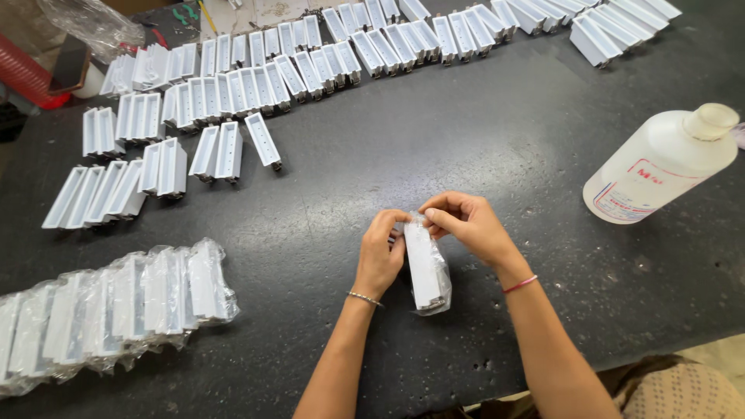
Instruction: The person wraps white rectangular components individually in clear plastic bags. They pick up a component, place it in a bag, fold the plastic around it, and set the wrapped unit aside. The process is repeated multiple times across the table.
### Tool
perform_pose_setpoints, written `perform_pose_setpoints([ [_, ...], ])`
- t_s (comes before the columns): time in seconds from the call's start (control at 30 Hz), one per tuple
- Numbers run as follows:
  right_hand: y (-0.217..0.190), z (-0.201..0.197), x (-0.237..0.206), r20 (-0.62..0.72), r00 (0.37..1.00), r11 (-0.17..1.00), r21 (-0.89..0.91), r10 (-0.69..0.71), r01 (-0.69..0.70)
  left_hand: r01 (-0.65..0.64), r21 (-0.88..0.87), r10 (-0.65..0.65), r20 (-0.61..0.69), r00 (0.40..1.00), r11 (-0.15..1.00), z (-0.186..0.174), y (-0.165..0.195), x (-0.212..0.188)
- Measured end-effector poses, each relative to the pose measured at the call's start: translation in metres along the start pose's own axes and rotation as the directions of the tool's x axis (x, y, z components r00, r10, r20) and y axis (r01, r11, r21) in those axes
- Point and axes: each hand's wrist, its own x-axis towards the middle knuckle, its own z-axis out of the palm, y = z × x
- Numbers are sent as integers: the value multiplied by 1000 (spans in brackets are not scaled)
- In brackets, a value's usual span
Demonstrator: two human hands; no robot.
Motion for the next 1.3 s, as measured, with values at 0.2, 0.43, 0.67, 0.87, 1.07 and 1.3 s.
perform_pose_setpoints([
  [0.2,-2,13,-2,-89,983,949,-290,-160,128,-26,145,56,-206,977,989,-16,15,6],
  [0.43,10,38,-2,80,997,998,-66,-11,16,-93,276,179,-305,935,957,-31,29,3],
  [0.67,29,37,4,121,992,996,89,-22,11,-24,35,31,-214,976,999,-41,33,3],
  [0.87,30,40,4,151,988,984,168,33,-58,54,-361,-87,-78,993,931,-47,18,1],
  [1.07,29,40,2,173,984,988,146,31,-57,81,-436,-121,-66,990,896,-45,2,4],
  [1.3,29,42,2,192,981,1000,24,-17,13,280,-641,-334,39,942,715,-46,-6,3],
])
